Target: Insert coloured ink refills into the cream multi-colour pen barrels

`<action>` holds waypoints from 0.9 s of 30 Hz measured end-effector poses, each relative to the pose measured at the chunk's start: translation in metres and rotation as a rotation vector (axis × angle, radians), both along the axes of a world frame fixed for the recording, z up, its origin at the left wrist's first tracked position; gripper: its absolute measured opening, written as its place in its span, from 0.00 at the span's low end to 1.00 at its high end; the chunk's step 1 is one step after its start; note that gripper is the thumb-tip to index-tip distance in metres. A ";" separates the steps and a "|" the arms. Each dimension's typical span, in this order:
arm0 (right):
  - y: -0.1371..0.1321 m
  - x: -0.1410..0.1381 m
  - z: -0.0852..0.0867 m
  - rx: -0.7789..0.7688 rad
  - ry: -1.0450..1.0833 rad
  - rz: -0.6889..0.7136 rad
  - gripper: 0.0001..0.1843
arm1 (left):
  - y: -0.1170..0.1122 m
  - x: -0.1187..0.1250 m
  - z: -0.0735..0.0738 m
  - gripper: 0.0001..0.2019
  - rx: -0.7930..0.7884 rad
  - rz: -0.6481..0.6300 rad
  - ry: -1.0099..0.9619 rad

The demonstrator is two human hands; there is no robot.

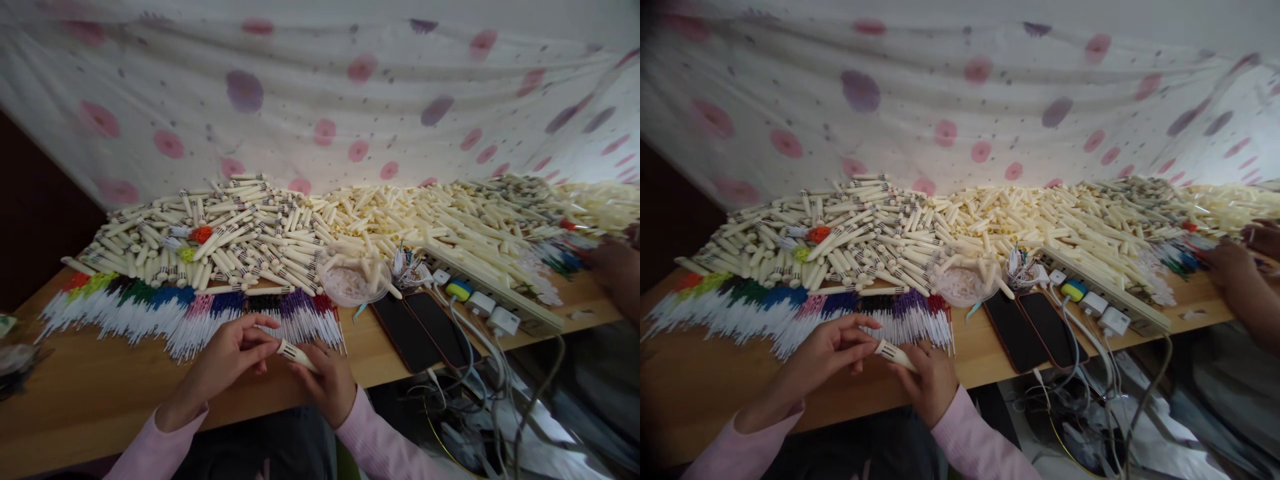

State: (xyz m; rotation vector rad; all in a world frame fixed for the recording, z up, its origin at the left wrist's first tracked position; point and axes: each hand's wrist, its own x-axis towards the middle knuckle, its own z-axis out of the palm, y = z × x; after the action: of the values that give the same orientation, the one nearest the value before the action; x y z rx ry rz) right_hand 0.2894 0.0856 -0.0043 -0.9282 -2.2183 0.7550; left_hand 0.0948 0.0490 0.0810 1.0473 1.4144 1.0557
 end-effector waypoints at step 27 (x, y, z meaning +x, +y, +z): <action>0.003 0.001 -0.008 -0.030 0.024 0.052 0.12 | 0.006 -0.068 -0.032 0.06 -0.216 0.243 1.209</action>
State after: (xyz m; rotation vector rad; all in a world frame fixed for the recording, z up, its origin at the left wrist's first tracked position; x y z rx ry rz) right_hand 0.2907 0.0890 -0.0122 -0.8742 -2.2237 0.8210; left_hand 0.0272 0.0547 0.0491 1.4452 2.5863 0.3262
